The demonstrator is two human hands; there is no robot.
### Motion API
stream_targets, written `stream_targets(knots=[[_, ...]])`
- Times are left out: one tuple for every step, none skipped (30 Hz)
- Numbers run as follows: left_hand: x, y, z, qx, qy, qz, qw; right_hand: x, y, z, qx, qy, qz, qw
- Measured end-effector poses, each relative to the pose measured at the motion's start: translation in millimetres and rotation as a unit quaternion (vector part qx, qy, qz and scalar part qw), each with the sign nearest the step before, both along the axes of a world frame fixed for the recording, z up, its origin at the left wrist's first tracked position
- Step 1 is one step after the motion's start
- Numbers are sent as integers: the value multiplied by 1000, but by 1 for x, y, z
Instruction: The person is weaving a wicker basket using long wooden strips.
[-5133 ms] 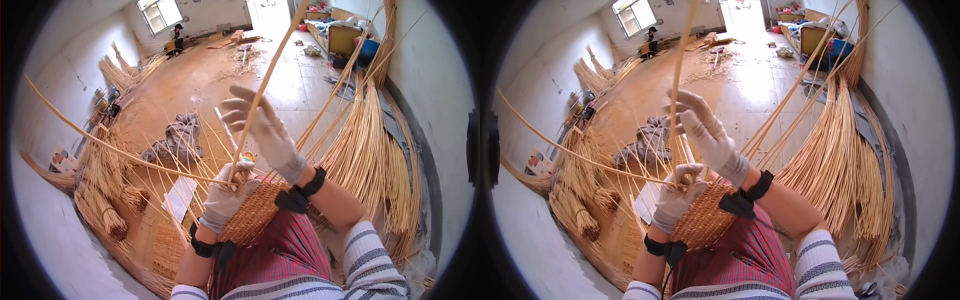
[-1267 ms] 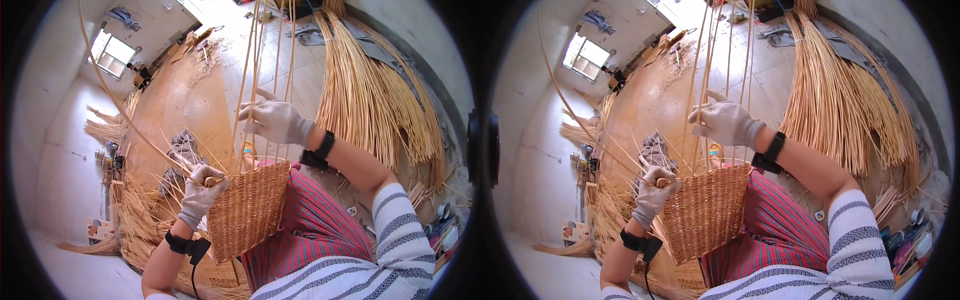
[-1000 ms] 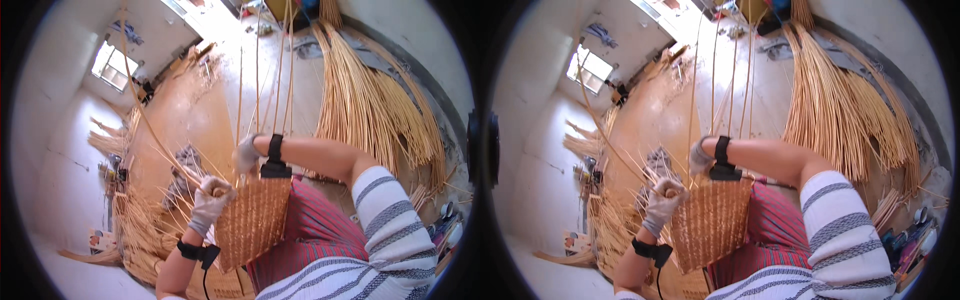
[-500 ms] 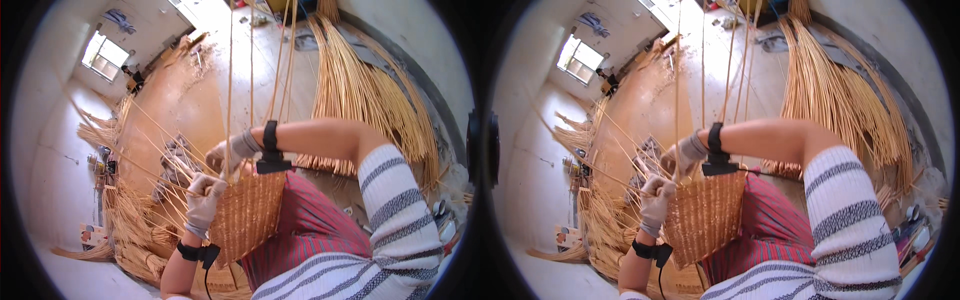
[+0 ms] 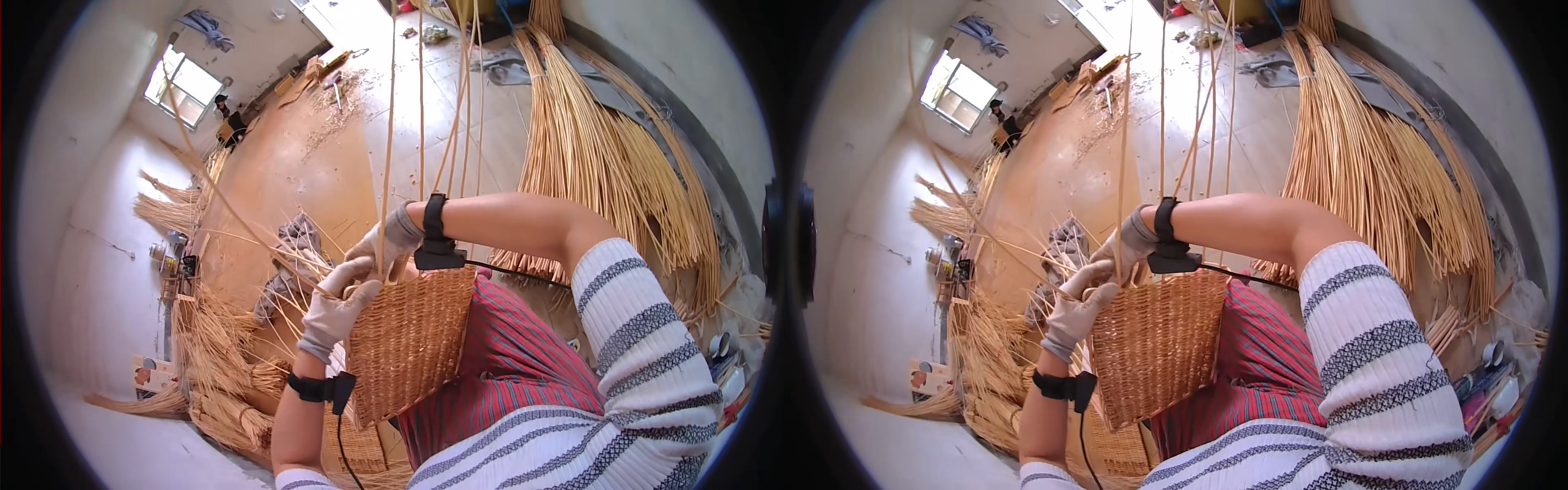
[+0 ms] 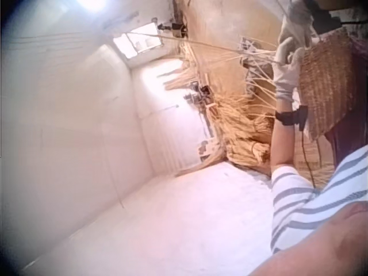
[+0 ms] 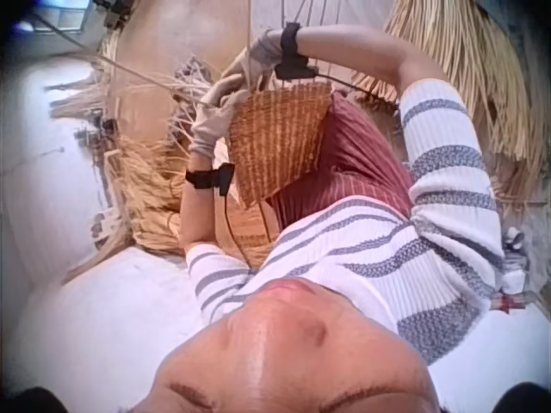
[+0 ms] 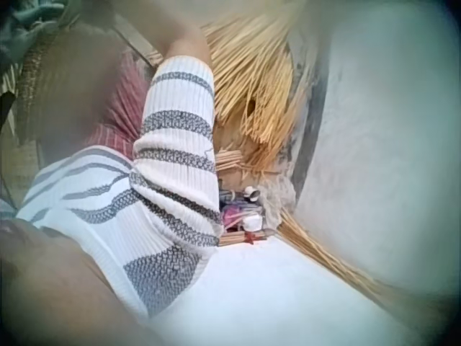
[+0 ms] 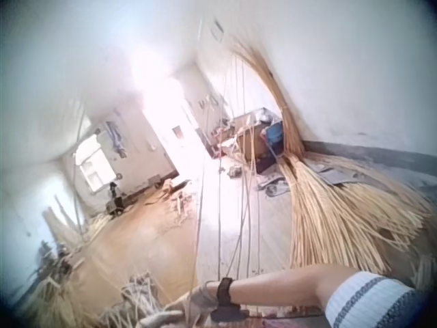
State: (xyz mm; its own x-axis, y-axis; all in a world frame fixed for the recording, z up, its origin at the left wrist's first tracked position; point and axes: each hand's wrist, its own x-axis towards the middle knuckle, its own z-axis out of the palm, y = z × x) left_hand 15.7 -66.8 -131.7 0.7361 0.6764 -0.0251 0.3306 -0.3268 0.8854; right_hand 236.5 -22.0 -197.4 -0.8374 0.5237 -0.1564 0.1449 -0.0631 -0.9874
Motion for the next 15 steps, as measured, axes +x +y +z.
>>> stream_targets(knots=[[-5, 6, 2, 16, 22, -32, 999, -1, -11, 12, 62, -56, -10, 996], [-7, 5, 4, -2, 35, -30, 999, -1, -21, 24, 121, -113, -19, 986], [0, 3, 10, -19, 44, -37, 998, 5, -31, 41, 204, -208, -21, 956], [1, 1, 15, -36, 60, -35, 997, 4, -39, 55, 285, -292, -16, 913], [4, -1, 16, 1, 58, -54, 997, 6, -51, 66, 329, -391, -37, 859], [9, -3, 18, 12, 65, -56, 996, 10, -56, 52, 329, -486, -139, 798], [7, -3, 17, 19, 72, -47, 996, 8, -66, 68, 368, -549, -118, 741], [5, -3, 16, 25, 80, -37, 996, 6, -76, 84, 404, -606, -96, 678], [6, -2, 15, 36, 66, -48, 996, 10, -92, 104, 446, -570, -156, 672], [3, -2, 12, 26, 70, -42, 996, 11, -103, 122, 484, -526, -211, 667], [0, -3, 10, 16, 74, -36, 996, 6, -114, 155, 468, -429, -258, 728], [7, -3, 13, 12, 72, -47, 996, 3, -120, 187, 444, -336, -314, 769], [14, -3, 18, 40, 85, -65, 993, -7, -117, 191, 529, -224, -436, 693], [14, -3, 18, 65, 72, -82, 992, -21, -108, 192, 594, -97, -537, 591], [16, -1, 17, 92, 58, -102, 989, -33, -84, 194, 583, -20, -551, 597]])
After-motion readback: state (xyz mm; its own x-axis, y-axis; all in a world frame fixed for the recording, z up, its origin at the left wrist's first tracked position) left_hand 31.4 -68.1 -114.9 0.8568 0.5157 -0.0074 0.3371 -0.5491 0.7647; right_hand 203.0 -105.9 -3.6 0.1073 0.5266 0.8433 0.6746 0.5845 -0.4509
